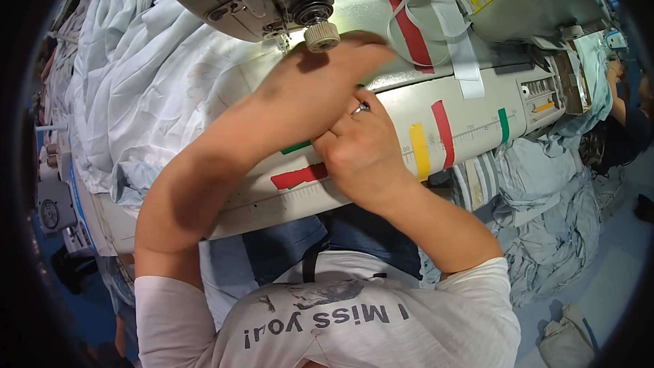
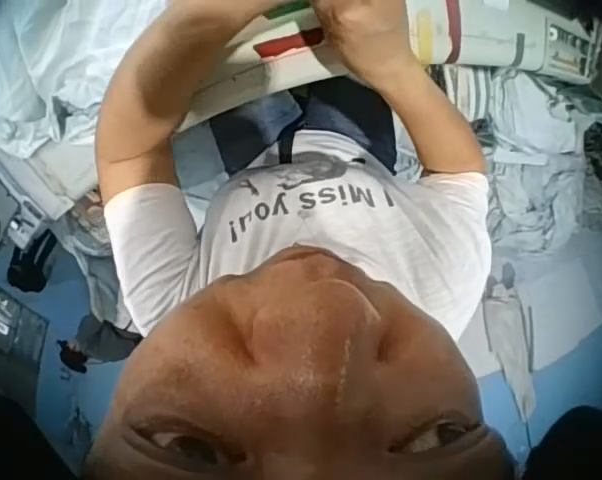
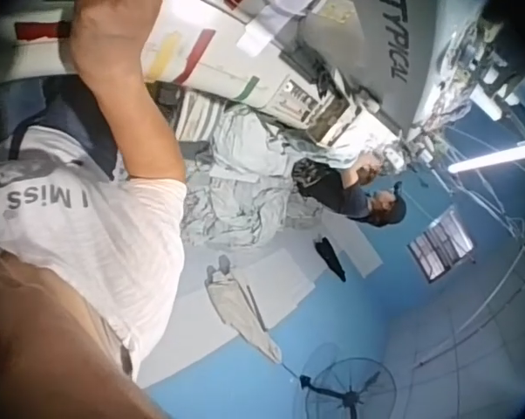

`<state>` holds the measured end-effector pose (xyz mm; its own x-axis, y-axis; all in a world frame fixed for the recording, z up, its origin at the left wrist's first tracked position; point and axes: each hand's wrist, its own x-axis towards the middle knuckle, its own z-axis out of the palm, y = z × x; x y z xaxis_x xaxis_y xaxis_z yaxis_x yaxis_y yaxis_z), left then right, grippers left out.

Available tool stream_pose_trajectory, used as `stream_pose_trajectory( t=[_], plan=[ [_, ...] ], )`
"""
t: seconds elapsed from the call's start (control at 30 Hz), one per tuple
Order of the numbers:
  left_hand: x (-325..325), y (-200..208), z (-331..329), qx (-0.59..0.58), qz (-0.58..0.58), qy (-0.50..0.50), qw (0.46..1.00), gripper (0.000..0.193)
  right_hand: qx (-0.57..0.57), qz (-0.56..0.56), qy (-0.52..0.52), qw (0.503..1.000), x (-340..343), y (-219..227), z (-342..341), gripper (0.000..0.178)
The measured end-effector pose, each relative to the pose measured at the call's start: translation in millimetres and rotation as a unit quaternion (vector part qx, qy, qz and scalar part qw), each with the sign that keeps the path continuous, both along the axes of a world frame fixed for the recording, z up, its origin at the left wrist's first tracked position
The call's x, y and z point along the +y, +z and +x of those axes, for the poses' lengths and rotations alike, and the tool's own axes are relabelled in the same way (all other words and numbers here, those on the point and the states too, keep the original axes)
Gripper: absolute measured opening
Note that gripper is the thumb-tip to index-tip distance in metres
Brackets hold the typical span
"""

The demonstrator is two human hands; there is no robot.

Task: Sewing the edges of white fabric pieces to manufacture pillowcases using an industrial sewing machine.

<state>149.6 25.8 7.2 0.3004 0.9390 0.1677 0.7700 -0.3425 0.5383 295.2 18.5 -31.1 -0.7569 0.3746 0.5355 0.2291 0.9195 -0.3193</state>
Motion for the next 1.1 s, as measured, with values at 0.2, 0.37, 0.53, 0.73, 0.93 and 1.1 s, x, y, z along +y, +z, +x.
stream_pose_trajectory(
  t=[0.2, 0.37, 0.53, 0.73, 0.93, 1.1],
  plan=[
    [55.9, -38.0, 19.1, -0.032, 0.091, -0.028, 0.995, 0.021, -0.009, -0.008, -0.058, 0.998, -14.6, 2.6, -8.5, 0.036],
    [40.4, -37.4, 8.9, 0.026, 0.222, -0.043, 0.974, 0.006, 0.027, -0.001, -0.048, 0.998, -17.3, -3.2, -5.6, 0.032],
    [-51.3, 10.0, -14.3, 0.104, 0.092, -0.044, 0.989, 0.013, -0.032, -0.051, -0.015, 0.998, -21.1, 0.9, 6.7, 0.032],
    [-78.1, -12.8, -58.3, 0.178, 0.108, 0.122, 0.970, 0.017, -0.022, -0.014, -0.061, 0.998, -22.9, -2.1, 3.7, 0.034],
    [-73.9, -24.4, -62.8, 0.154, 0.195, 0.038, 0.968, 0.019, -0.027, -0.014, -0.065, 0.997, -24.2, -1.9, 1.5, 0.035],
    [-57.3, -16.5, -71.8, 0.162, 0.212, -0.025, 0.963, 0.019, -0.043, -0.014, -0.067, 0.997, -24.4, -1.1, 1.7, 0.035]
  ],
)
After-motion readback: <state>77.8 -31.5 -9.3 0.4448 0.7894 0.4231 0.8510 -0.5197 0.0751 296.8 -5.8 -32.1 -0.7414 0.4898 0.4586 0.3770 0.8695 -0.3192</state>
